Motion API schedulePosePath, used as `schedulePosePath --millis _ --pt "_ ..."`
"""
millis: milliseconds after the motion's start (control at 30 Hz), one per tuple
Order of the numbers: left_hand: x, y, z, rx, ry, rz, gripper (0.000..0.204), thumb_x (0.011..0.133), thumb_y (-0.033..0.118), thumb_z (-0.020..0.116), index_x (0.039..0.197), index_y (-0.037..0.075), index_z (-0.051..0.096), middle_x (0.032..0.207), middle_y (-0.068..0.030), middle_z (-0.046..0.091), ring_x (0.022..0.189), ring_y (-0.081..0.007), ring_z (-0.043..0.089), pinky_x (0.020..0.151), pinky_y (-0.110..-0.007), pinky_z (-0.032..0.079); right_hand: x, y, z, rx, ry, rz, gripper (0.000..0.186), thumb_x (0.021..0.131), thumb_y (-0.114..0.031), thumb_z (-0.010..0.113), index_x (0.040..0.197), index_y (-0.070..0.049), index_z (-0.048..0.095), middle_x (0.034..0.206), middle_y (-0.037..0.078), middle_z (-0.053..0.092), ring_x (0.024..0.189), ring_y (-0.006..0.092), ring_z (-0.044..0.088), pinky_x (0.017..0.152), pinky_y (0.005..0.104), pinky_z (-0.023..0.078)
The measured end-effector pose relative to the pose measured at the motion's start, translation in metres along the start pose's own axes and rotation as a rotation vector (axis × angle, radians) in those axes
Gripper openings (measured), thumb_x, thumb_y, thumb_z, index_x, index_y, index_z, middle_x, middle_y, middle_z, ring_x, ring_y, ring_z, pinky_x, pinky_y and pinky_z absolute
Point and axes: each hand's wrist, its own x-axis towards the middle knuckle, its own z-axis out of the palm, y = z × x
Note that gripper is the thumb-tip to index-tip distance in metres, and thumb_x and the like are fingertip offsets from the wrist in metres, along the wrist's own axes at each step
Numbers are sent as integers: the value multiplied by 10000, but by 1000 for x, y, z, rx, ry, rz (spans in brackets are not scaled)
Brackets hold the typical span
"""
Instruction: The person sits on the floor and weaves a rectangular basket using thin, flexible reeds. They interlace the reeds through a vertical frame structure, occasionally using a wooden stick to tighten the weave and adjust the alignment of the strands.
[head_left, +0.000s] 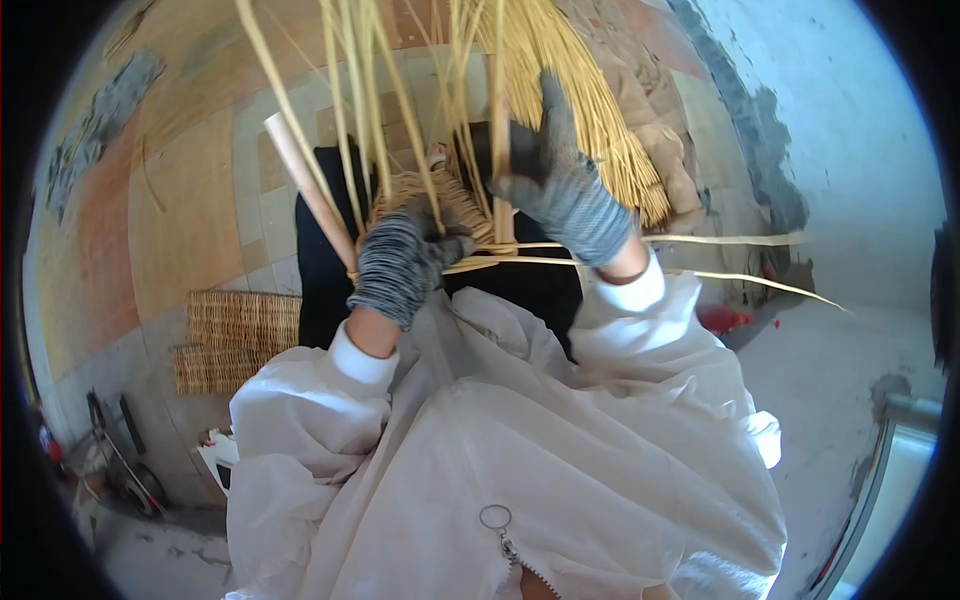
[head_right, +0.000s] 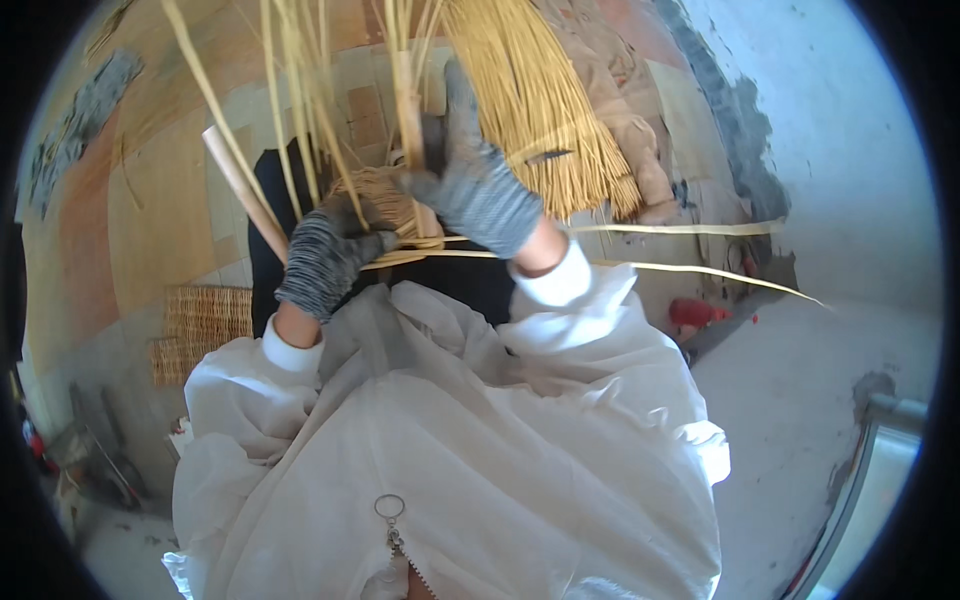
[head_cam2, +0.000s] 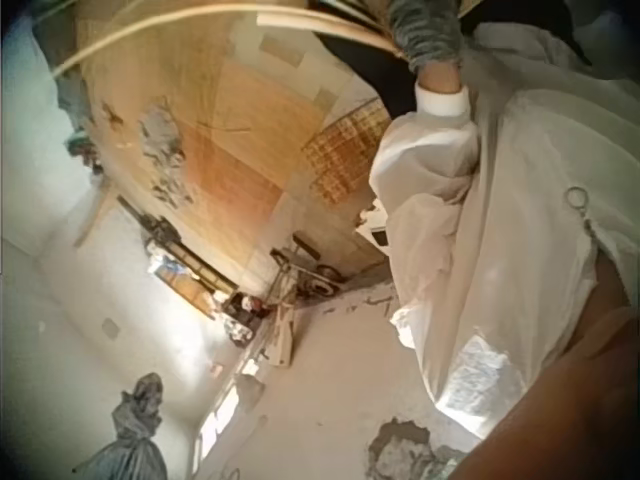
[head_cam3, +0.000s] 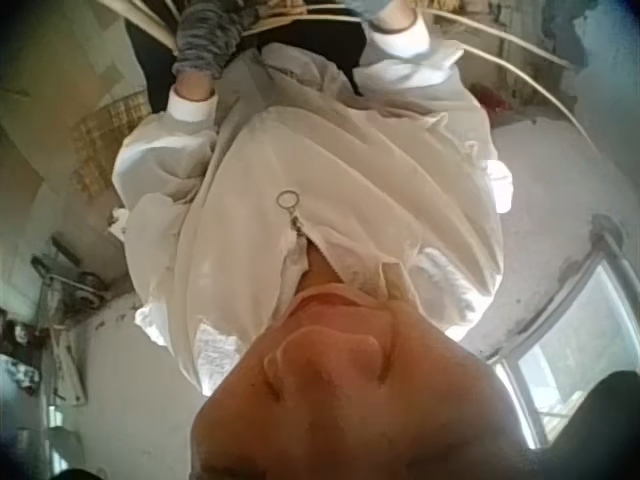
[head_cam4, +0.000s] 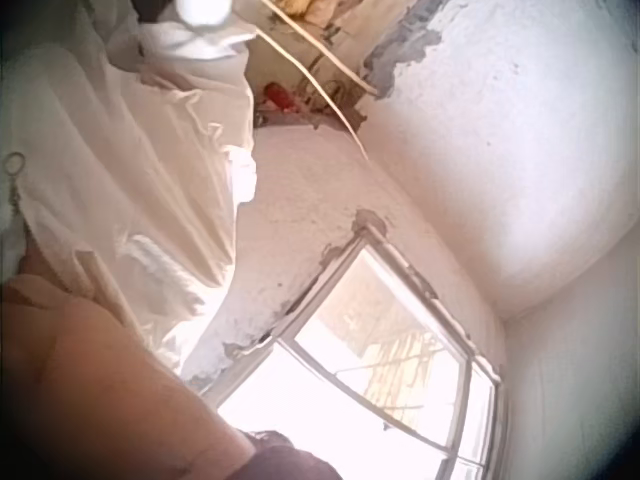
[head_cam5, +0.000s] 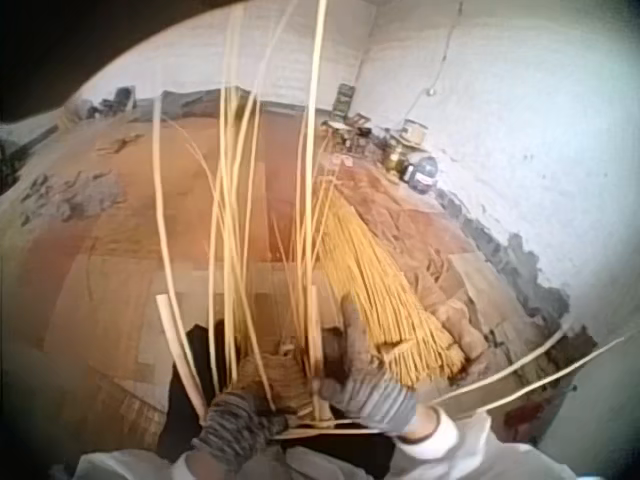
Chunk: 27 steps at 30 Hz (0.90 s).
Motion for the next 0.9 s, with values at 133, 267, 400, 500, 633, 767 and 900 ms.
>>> schedulePosePath --millis 133,267,400,500,633,767,900 --pt "-6 5 3 -117 90 81 388 682 147 764 1005 17 591 888 -123 664 838 -260 643 781 -322 495 -22 8 -3 -490 -228 157 355 749 -241 668 1003 -15 567 839 195 613 775 342 612 705 416 499" --pt "-72 55 5 127 569 249 465 708 137 742 1103 -5 541 1053 -157 610 948 -290 603 852 -368 467 -21 -2 -6 -217 -184 371 348 757 -311 671 895 -1 596 712 189 605 667 352 602 656 403 490" --pt "-85 62 28 411 465 477 524 746 284 693 1135 -24 526 1161 -179 542 1110 -281 510 972 -446 368 -12 18 -18 -341 -221 138 392 765 -352 672 906 8 614 728 166 620 670 315 609 642 382 488" --pt "-31 32 53 903 527 556 562 721 432 648 1074 0 582 1137 -162 544 1104 -277 495 1011 -477 306 -10 14 -22 -283 -260 234 417 767 -367 663 921 19 616 771 173 626 728 325 610 661 386 487" --pt "-8 -3 54 973 472 646 432 714 365 665 1034 76 629 1068 -106 582 1007 -297 540 955 -453 361 -7 16 -14 -555 -245 199 415 768 -370 654 918 16 624 796 179 634 764 306 622 700 375 485" --pt "-6 -4 59 928 406 640 376 700 296 647 1034 125 638 1008 -70 615 926 -283 560 895 -441 392 -16 24 -22 -346 -262 348 372 791 -341 656 962 -14 609 812 167 625 753 306 604 685 368 473" --pt "-5 -19 50 952 427 794 397 687 346 653 1012 119 647 955 -80 626 886 -287 573 863 -436 405 -28 13 -10 -562 -205 256 400 792 -384 624 913 -3 615 834 202 631 807 342 617 723 395 479"
